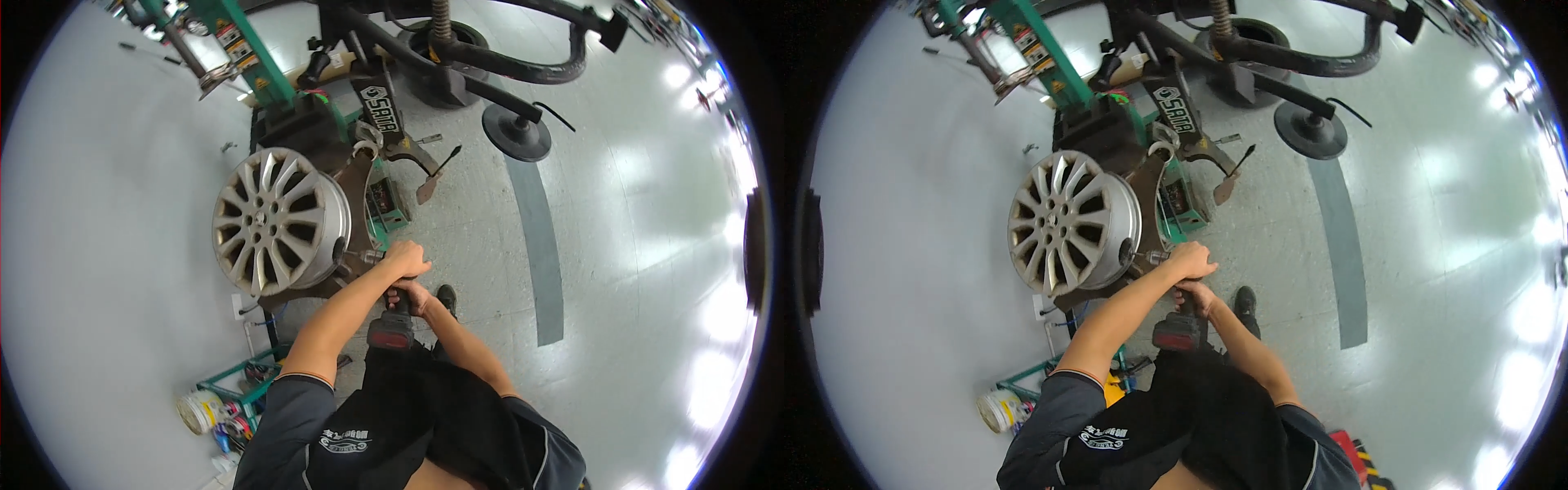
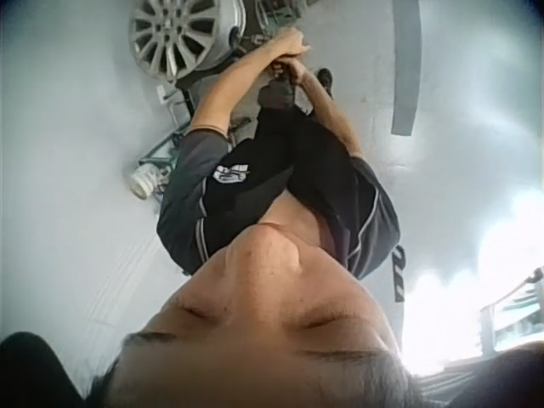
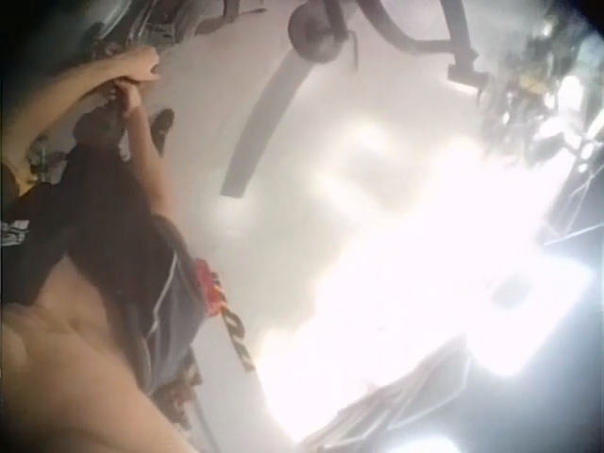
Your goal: Using a power tool to service or adjust a wheel rim mounted on a tire changer.
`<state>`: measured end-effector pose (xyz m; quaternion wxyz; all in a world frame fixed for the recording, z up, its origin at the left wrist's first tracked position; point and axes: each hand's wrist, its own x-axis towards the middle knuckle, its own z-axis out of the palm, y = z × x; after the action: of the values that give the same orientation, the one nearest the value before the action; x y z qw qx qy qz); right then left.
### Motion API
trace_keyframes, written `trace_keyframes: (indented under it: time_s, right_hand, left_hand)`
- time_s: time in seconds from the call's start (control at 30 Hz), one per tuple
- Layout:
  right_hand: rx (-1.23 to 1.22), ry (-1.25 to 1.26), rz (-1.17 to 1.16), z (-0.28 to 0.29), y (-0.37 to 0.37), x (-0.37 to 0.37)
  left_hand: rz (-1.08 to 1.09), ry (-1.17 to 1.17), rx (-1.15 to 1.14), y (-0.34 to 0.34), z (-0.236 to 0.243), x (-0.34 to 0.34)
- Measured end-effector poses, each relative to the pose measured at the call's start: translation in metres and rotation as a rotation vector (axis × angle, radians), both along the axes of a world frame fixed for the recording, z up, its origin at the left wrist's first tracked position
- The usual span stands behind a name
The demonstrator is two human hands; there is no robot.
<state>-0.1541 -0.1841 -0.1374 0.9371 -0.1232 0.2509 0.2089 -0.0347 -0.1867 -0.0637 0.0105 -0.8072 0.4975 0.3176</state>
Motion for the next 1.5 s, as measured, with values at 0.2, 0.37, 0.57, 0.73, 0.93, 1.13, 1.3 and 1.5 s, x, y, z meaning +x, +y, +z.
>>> trace_keyframes:
  time_s: [0.2, 0.37, 0.57, 0.73, 0.93, 1.13, 1.3, 1.5]
  right_hand:
    - [0.059, 0.054, -0.014, -0.038, 0.023, 0.03]
    - [-0.017, 0.156, 0.03, -0.065, 0.016, 0.026]
    - [-0.081, 0.143, 0.094, -0.071, 0.005, 0.036]
    - [-0.09, 0.137, 0.019, -0.076, -0.003, 0.043]
    - [-0.08, 0.143, 0.05, -0.073, -0.005, 0.042]
    - [-0.064, 0.116, -0.002, -0.079, 0.004, 0.032]
    - [-0.047, 0.131, -0.038, -0.072, 0.012, 0.032]
    - [-0.031, 0.132, -0.072, -0.076, 0.01, 0.031]
  left_hand:
    - [0.067, -0.017, -0.019, 0.025, -0.067, 0.028]
    - [0.089, -0.029, -0.101, 0.026, -0.082, 0.023]
    - [0.189, -0.025, -0.075, 0.02, -0.087, 0.031]
    - [0.177, -0.043, -0.111, 0.007, -0.087, 0.035]
    - [0.206, -0.075, -0.106, 0.005, -0.093, 0.036]
    - [0.166, -0.058, -0.127, 0.011, -0.097, 0.025]
    - [0.143, -0.054, -0.122, 0.017, -0.104, 0.025]
    - [0.125, -0.094, -0.194, 0.014, -0.107, 0.022]
